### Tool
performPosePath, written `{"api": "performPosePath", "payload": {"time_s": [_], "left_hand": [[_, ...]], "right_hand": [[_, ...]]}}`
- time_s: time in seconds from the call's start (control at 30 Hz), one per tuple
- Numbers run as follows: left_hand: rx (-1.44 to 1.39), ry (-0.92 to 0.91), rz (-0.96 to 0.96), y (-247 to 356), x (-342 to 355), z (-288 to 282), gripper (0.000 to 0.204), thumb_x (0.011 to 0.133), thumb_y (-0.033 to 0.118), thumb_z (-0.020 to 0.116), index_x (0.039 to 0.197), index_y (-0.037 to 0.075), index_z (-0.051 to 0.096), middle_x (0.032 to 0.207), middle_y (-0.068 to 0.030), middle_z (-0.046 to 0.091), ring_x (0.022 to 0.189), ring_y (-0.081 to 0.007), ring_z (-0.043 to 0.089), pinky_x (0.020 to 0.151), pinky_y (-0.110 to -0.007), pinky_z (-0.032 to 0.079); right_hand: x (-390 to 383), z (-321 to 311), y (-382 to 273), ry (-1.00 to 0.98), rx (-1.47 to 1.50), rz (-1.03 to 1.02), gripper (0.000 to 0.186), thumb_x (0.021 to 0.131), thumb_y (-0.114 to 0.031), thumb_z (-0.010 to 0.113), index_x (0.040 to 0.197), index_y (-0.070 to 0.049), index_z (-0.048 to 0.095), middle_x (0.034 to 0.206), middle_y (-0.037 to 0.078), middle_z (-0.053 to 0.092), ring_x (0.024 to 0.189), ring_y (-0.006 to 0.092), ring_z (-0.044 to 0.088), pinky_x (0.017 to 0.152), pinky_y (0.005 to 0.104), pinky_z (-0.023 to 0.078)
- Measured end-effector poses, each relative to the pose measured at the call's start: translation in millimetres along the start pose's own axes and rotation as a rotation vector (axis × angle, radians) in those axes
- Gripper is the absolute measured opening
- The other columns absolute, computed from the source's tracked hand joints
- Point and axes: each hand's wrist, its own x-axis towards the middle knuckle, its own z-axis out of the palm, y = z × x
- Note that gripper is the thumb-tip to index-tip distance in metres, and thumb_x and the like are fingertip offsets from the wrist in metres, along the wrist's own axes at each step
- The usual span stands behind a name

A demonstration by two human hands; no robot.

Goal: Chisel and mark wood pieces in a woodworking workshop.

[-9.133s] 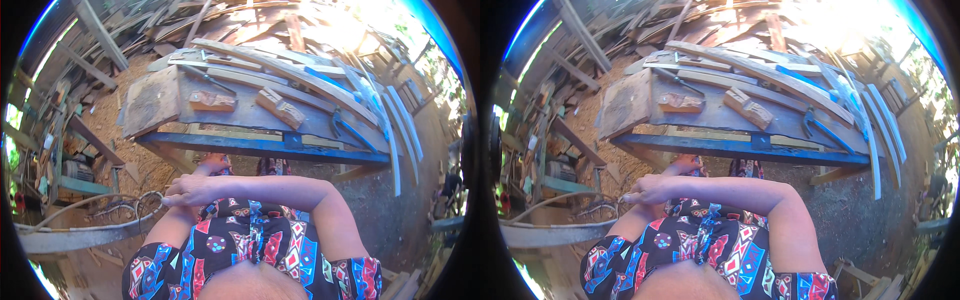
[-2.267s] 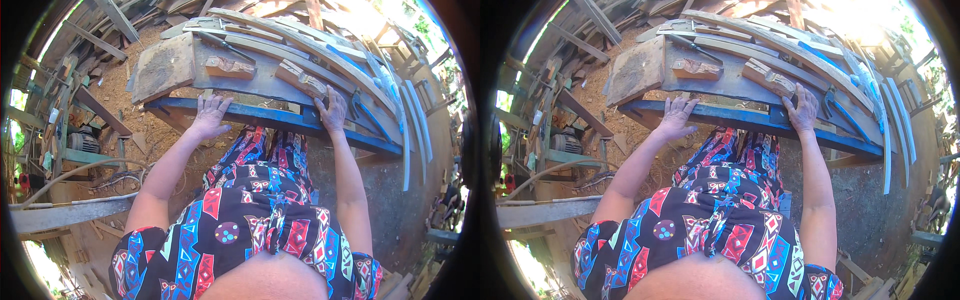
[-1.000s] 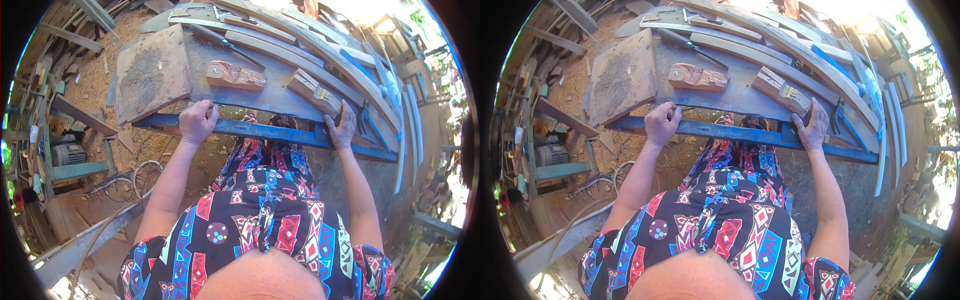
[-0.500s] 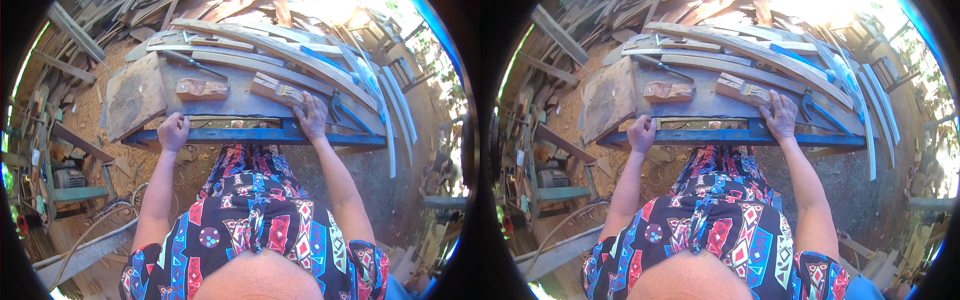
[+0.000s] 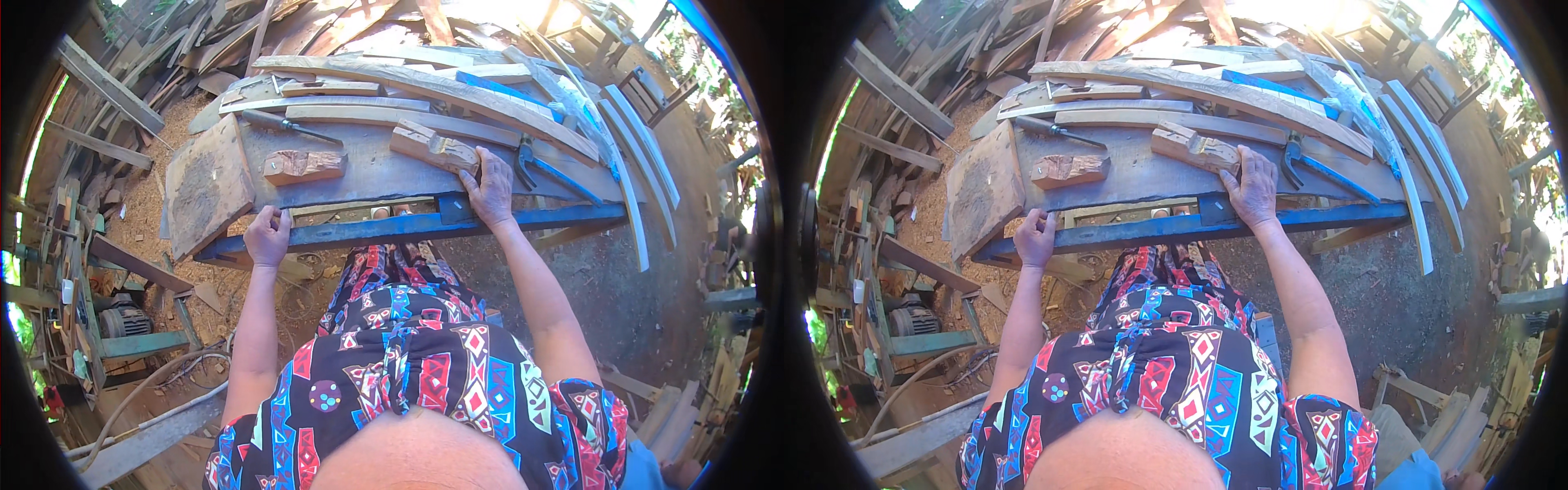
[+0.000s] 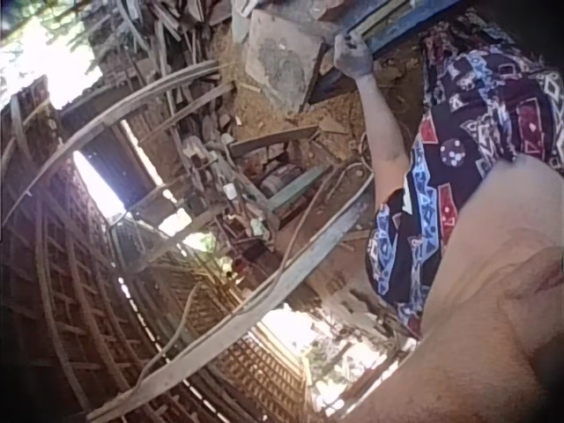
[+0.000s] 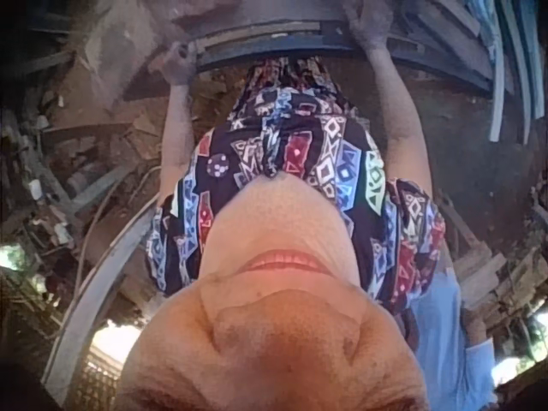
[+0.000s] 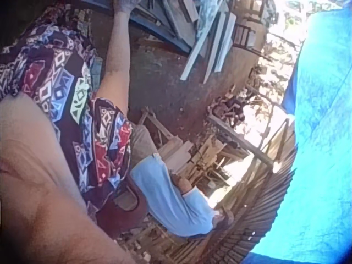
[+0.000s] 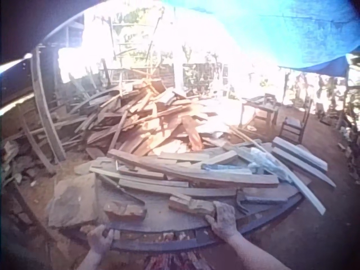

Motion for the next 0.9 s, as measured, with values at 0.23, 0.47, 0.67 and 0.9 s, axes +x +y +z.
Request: {"api": "performPosePath", "payload": {"time_s": [0.23,0.47,0.67,0.9], "left_hand": [[-0.02,0.031,0.013,1,0,0,0.016,0.081,0.024,0.067,0.075,0.011,0.06,0.057,-0.0062,0.055,0.05,-0.0233,0.056,0.051,-0.034,0.045],[-0.372,0.159,-0.058,-9,5,5,0.009,0.081,0.011,0.07,0.084,0.007,0.063,0.065,0.0007,0.055,0.058,-0.0106,0.054,0.055,-0.028,0.044],[-0.144,0.179,0.164,33,49,-14,0.05,0.078,0.023,0.075,0.12,0.005,0.055,0.113,-0.0113,0.055,0.106,-0.0238,0.054,0.092,-0.036,0.045],[-0.094,0.094,0.092,29,71,39,0.091,0.064,0.053,0.083,0.132,0.003,0.048,0.124,-0.0164,0.05,0.116,-0.0326,0.052,0.098,-0.04,0.045]], "right_hand": [[0,-1,-1,-0.024,0.004,0.009,0.06,0.083,-0.03,0.068,0.133,-0.007,0.043,0.121,0.012,0.056,0.117,0.0304,0.049,0.101,0.0444,0.033],[-1,-1,0,-0.014,0.001,0.008,0.061,0.083,-0.029,0.068,0.134,-0.007,0.043,0.121,0.012,0.055,0.117,0.0301,0.048,0.101,0.0449,0.032],[0,2,-3,-0.006,0.018,0.0,0.059,0.082,-0.027,0.069,0.132,-0.007,0.046,0.122,0.014,0.056,0.116,0.0315,0.05,0.1,0.0441,0.035],[-3,-5,0,-0.026,0.016,0.038,0.057,0.082,-0.026,0.07,0.131,-0.007,0.049,0.122,0.015,0.057,0.115,0.0332,0.051,0.1,0.0426,0.036]]}}
